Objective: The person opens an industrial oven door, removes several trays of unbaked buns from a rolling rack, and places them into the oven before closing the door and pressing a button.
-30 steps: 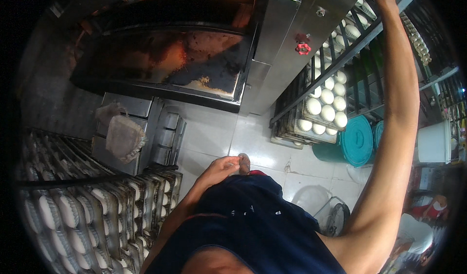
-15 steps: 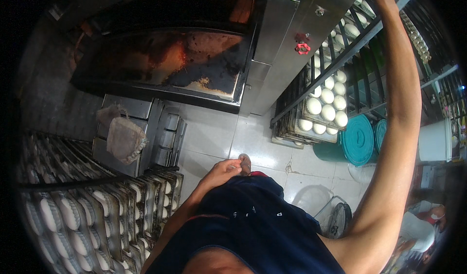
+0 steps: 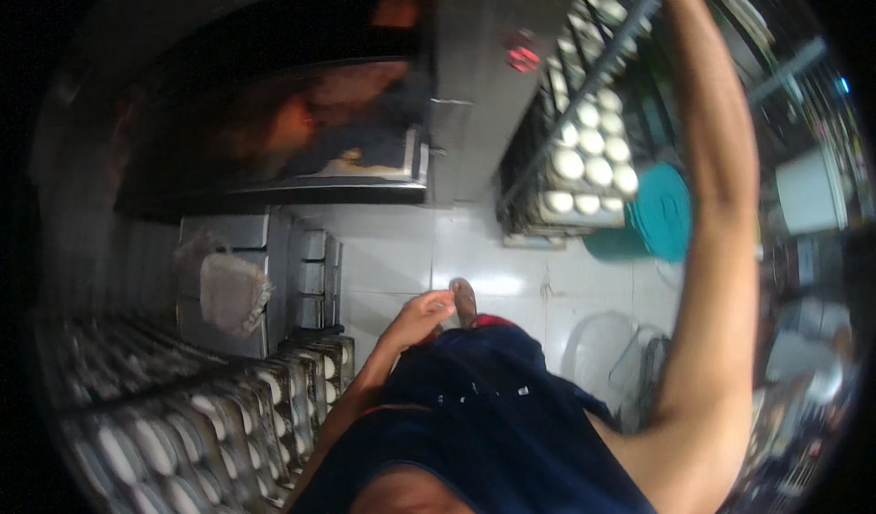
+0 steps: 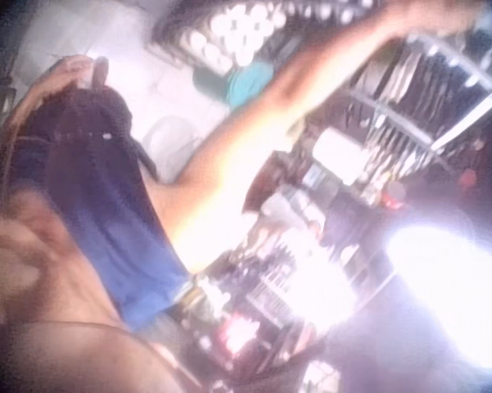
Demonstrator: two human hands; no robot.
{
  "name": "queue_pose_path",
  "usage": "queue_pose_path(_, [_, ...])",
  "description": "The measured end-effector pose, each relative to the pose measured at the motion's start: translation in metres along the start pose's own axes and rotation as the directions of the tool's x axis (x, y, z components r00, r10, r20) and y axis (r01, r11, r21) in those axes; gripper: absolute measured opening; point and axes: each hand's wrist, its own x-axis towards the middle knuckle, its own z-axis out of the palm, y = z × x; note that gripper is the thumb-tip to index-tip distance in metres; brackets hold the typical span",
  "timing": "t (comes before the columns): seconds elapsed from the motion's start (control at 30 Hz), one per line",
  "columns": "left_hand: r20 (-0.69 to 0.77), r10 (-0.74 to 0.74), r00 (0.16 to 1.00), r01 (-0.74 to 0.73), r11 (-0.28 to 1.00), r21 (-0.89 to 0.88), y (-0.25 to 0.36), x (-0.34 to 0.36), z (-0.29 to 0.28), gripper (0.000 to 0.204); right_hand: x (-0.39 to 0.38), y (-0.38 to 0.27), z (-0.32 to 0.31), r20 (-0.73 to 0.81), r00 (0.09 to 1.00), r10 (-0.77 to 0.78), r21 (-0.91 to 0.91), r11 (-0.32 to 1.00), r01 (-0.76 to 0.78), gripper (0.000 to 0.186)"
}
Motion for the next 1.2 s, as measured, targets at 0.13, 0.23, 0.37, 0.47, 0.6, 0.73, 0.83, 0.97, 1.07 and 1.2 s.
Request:
queue_pose_path(0.13, [0.014,-0.067,0.998,0.068,0.996,-0.057,-0.029,0.004,0.008,0.045,-0.151,-0.035,-0.012,0.280,0.957,-0.073,0.418,0.907,-0.053,0.029])
queue_pose_path(0.23, [0.027,-0.139,0.990,0.141,0.987,-0.071,-0.045,0.011,0.018,0.046,-0.318,-0.045,-0.028,0.584,0.804,-0.110,0.545,0.787,-0.288,0.033])
queue_pose_path(0.37, [0.080,-0.260,0.962,0.262,0.965,-0.019,-0.040,0.029,0.042,0.046,-0.490,0.021,-0.070,0.918,0.353,0.181,0.116,0.730,-0.674,0.028])
queue_pose_path(0.47, [0.104,-0.335,0.936,0.338,0.941,-0.006,-0.050,0.059,0.068,0.044,-0.564,0.123,-0.074,0.774,0.311,0.551,-0.044,0.537,-0.843,0.026])
queue_pose_path(0.6, [0.051,-0.360,0.932,0.363,0.928,-0.085,-0.045,0.138,0.111,0.043,-0.583,0.278,-0.055,0.413,0.362,0.836,-0.276,0.494,-0.825,0.034])
queue_pose_path(0.73, [-0.147,-0.279,0.949,0.235,0.937,-0.260,-0.012,0.255,0.157,0.048,-0.627,0.401,-0.012,0.426,0.236,0.874,-0.255,0.366,-0.895,0.038])
queue_pose_path(0.83, [-0.338,-0.125,0.933,0.020,0.954,-0.298,0.010,0.340,0.181,0.056,-0.647,0.439,0.020,0.572,-0.034,0.819,-0.094,0.024,-0.995,0.040])
queue_pose_path(0.97, [-0.553,-0.051,0.831,-0.100,0.966,-0.239,0.030,0.423,0.191,0.058,-0.633,0.445,0.037,0.675,-0.155,0.722,-0.097,-0.121,-0.988,0.039])
queue_pose_path(1.07, [-0.569,-0.026,0.822,-0.213,0.912,-0.349,0.029,0.459,0.189,0.052,-0.624,0.444,0.040,0.750,-0.168,0.639,-0.082,-0.161,-0.983,0.034])
queue_pose_path(1.2, [-0.564,0.003,0.826,-0.239,0.908,-0.345,0.019,0.490,0.175,0.051,-0.658,0.458,0.049,0.768,0.088,0.635,0.116,-0.003,-0.993,0.028])
